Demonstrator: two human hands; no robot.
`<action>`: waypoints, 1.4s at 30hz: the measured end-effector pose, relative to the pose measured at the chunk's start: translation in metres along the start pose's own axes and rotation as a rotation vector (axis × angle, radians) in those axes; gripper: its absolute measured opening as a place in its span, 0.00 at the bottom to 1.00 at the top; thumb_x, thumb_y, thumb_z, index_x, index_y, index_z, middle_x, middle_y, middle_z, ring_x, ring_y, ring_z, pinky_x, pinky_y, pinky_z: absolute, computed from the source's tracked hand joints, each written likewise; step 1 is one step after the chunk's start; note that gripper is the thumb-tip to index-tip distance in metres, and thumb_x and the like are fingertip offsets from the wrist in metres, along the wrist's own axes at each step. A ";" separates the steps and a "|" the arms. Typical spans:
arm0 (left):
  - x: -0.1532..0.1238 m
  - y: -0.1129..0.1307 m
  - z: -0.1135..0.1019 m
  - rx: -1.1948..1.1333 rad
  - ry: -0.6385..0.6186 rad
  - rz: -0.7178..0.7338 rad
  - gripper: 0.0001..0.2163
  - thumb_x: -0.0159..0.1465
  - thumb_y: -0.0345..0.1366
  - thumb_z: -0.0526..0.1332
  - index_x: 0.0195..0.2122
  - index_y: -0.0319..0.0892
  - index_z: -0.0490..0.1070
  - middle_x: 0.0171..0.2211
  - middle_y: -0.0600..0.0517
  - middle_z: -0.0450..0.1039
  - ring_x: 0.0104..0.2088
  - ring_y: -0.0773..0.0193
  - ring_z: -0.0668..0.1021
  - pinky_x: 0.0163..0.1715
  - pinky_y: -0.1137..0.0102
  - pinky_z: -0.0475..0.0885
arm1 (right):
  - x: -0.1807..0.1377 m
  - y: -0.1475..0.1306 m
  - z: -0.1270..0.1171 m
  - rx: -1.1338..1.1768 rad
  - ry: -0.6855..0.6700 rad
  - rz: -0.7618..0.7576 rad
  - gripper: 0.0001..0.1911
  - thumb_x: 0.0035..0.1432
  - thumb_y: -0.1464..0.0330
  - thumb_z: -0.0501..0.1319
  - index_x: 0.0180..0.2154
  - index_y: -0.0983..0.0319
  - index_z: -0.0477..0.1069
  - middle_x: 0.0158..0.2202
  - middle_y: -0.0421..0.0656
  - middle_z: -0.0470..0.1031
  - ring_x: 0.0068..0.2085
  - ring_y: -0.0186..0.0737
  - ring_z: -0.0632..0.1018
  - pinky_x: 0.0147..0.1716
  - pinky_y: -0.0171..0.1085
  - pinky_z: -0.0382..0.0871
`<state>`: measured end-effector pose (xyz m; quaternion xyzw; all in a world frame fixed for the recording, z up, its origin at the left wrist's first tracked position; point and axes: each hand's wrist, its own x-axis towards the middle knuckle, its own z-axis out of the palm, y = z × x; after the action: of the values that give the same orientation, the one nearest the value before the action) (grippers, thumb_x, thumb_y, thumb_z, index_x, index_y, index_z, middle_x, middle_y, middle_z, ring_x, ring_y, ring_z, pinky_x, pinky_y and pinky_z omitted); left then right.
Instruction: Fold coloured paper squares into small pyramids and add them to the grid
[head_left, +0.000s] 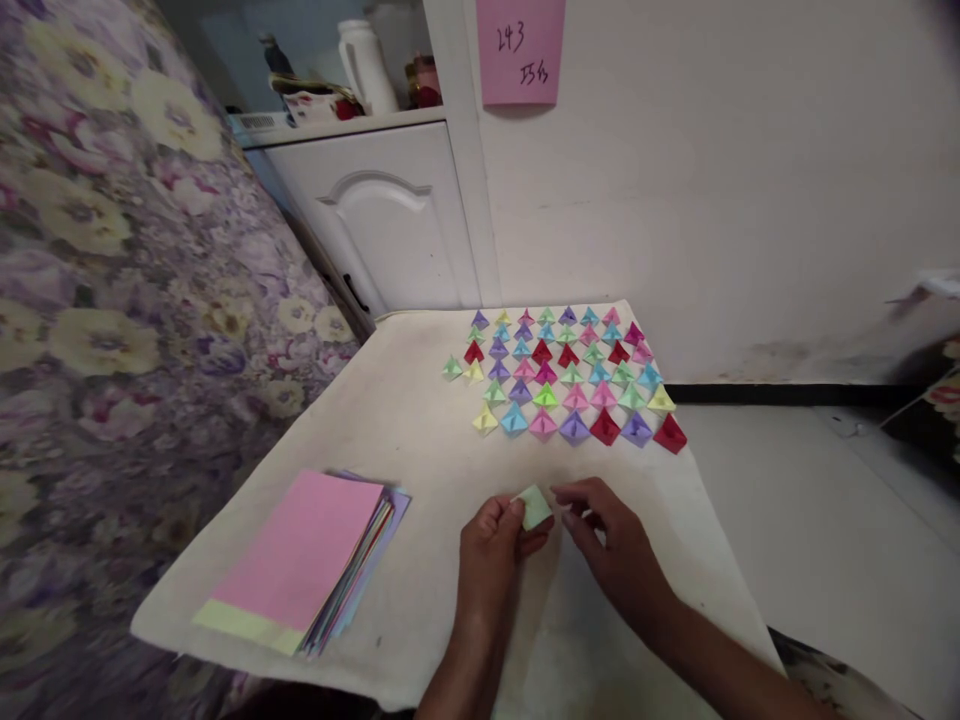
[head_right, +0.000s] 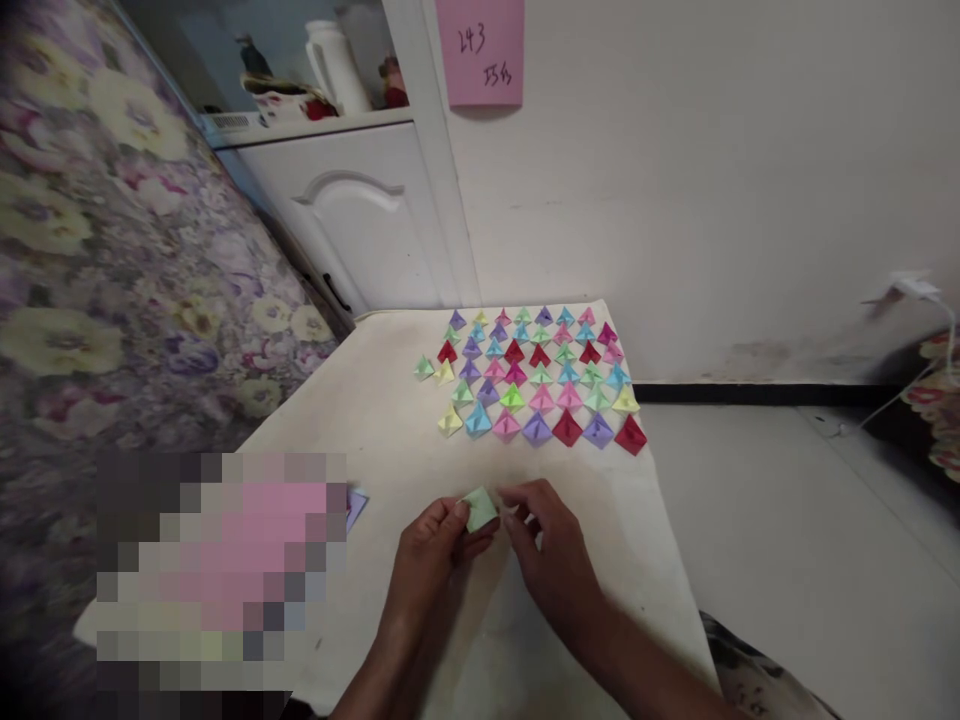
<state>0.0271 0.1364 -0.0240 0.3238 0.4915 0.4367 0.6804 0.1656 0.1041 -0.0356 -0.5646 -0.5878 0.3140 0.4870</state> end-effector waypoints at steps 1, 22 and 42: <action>0.000 0.000 0.000 0.026 0.000 -0.001 0.10 0.52 0.40 0.64 0.29 0.38 0.70 0.24 0.54 0.74 0.25 0.64 0.77 0.30 0.70 0.72 | 0.003 -0.001 -0.001 0.058 -0.026 0.112 0.11 0.55 0.70 0.57 0.41 0.61 0.70 0.35 0.44 0.73 0.35 0.38 0.74 0.33 0.36 0.68; -0.003 0.002 0.007 0.195 -0.101 0.011 0.10 0.51 0.38 0.64 0.30 0.36 0.71 0.24 0.50 0.75 0.25 0.65 0.76 0.30 0.69 0.72 | 0.018 0.005 -0.005 0.257 -0.147 0.392 0.10 0.48 0.64 0.61 0.22 0.64 0.66 0.19 0.35 0.62 0.21 0.29 0.62 0.20 0.30 0.55; -0.010 0.001 0.010 0.247 -0.243 0.069 0.09 0.57 0.39 0.59 0.29 0.37 0.68 0.17 0.55 0.68 0.18 0.70 0.66 0.21 0.75 0.60 | 0.020 0.003 -0.017 0.803 -0.311 0.657 0.14 0.46 0.61 0.66 0.26 0.65 0.67 0.16 0.36 0.67 0.19 0.28 0.67 0.23 0.31 0.63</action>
<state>0.0351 0.1273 -0.0164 0.4722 0.4441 0.3537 0.6743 0.1850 0.1211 -0.0278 -0.4349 -0.2792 0.7296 0.4479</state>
